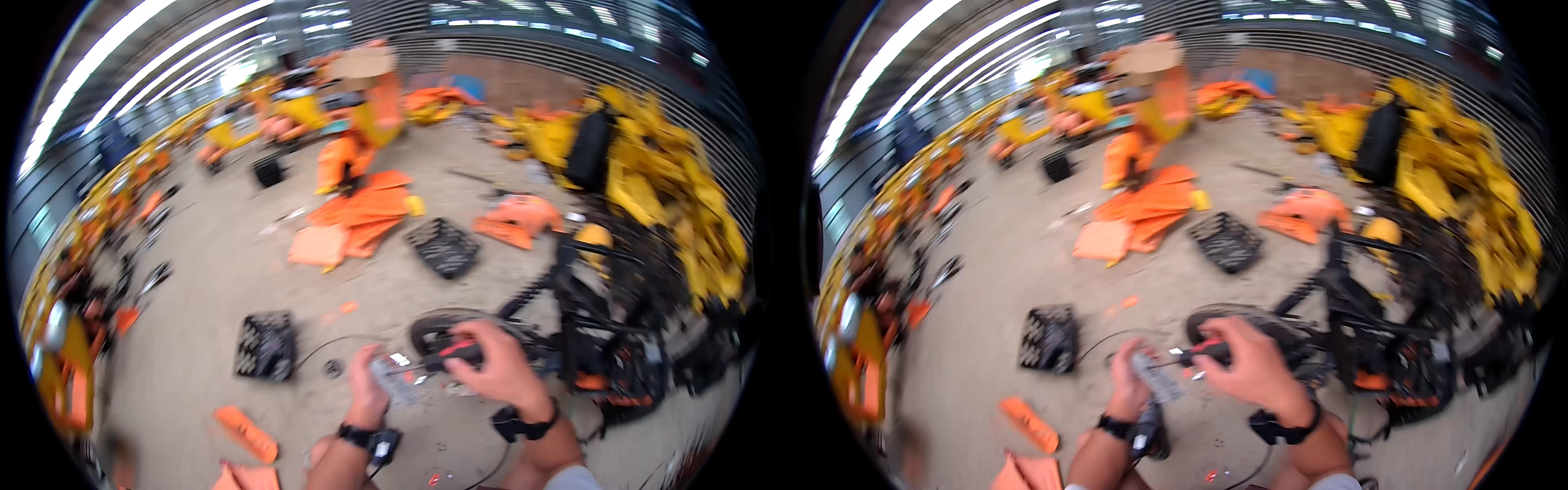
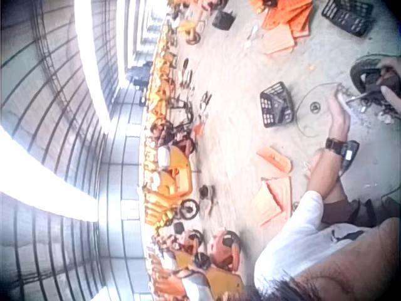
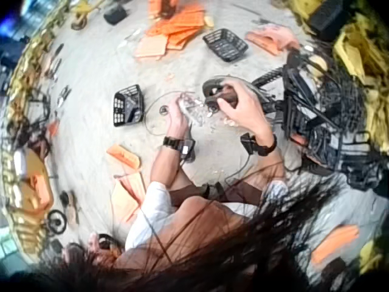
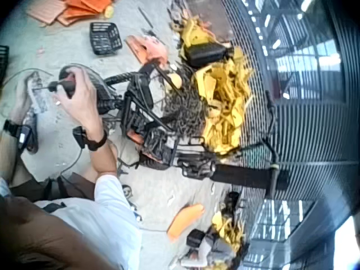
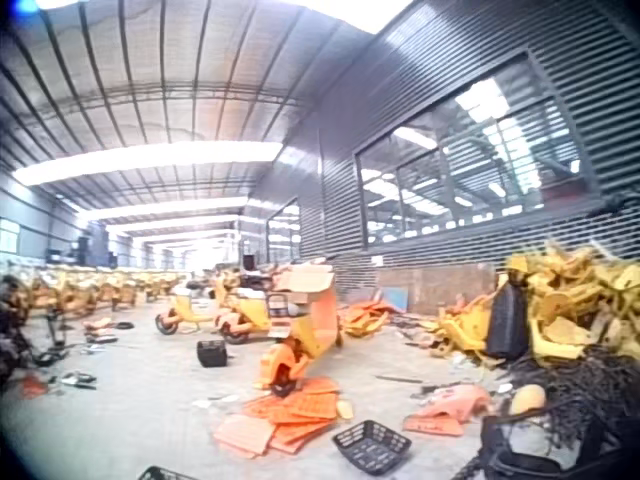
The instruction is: The person unscrews and removes a metal plate from a plastic housing using a screwdriver, aligns wires inside the housing, and then positions and screws the metal plate back onto the component.
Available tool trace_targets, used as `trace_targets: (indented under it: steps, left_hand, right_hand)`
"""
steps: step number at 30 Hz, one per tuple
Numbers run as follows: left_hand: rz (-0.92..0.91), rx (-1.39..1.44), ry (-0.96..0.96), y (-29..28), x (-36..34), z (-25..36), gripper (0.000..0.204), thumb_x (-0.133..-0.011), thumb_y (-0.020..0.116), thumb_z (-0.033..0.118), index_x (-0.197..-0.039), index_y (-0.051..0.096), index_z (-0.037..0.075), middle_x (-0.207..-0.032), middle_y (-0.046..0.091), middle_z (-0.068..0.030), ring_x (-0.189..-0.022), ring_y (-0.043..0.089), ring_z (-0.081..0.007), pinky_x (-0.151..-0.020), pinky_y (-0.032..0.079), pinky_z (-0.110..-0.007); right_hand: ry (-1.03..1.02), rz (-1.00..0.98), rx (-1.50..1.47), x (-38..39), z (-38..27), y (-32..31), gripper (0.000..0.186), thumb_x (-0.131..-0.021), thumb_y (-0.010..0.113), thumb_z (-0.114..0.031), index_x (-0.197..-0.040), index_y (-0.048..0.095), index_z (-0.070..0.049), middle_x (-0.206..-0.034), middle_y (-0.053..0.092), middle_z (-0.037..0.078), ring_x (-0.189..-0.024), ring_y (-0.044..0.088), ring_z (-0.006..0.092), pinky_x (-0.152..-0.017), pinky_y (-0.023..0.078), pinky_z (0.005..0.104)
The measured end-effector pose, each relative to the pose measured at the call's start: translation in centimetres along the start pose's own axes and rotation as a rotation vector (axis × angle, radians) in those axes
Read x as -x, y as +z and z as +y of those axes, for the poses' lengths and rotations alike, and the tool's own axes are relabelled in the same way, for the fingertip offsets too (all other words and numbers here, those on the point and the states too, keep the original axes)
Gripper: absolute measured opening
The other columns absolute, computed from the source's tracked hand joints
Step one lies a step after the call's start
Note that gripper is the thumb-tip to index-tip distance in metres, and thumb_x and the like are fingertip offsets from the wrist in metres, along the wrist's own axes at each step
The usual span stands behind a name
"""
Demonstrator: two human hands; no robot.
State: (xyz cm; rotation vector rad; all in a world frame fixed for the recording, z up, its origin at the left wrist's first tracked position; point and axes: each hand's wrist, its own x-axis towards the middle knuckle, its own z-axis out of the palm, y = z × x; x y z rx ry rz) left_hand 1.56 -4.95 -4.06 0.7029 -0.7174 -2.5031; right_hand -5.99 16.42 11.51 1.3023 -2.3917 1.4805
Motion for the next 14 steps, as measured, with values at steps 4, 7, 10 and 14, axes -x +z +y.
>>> trace_targets:
  steps: [4,7,10,14]
  left_hand:
    - [-0.065,0.002,-0.040,0.6,-0.5,-1.3,0.014,-0.091,0.059,0.022,-0.096,0.059,0.009,-0.074,0.058,-0.0048,-0.070,0.059,-0.0173,-0.064,0.050,-0.035]
    - [-0.123,-0.032,0.102,0.5,0.1,-0.7,0.011,-0.095,0.054,0.015,-0.099,0.056,0.005,-0.075,0.058,-0.0065,-0.068,0.057,-0.0174,-0.065,0.050,-0.031]
    - [-0.073,-0.004,0.118,0.0,-0.2,-0.4,0.012,-0.095,0.053,0.015,-0.098,0.055,0.004,-0.075,0.058,-0.0064,-0.069,0.057,-0.0173,-0.065,0.050,-0.030]
    - [-0.048,0.002,0.122,0.0,-0.6,0.4,0.013,-0.095,0.054,0.016,-0.100,0.056,0.004,-0.076,0.058,-0.0063,-0.071,0.057,-0.0181,-0.065,0.050,-0.031]
  right_hand:
    - [0.228,0.052,0.091,0.8,-0.8,0.1,0.027,-0.077,0.074,-0.015,-0.099,0.066,-0.002,-0.082,0.068,0.016,-0.076,0.068,0.0288,-0.070,0.052,0.0347]
    - [0.314,0.085,0.049,0.7,0.2,1.0,0.024,-0.080,0.072,-0.016,-0.097,0.063,-0.002,-0.073,0.064,0.016,-0.065,0.064,0.0261,-0.061,0.047,0.0347]
    - [0.128,0.040,-0.091,0.7,0.5,1.4,0.037,-0.076,0.069,-0.012,-0.108,0.055,-0.001,-0.073,0.060,0.013,-0.067,0.063,0.0256,-0.064,0.048,0.0334]
    - [0.122,-0.100,-0.002,0.8,1.2,1.1,0.043,-0.075,0.069,-0.009,-0.114,0.053,-0.002,-0.077,0.063,0.013,-0.071,0.064,0.0253,-0.069,0.050,0.0335]
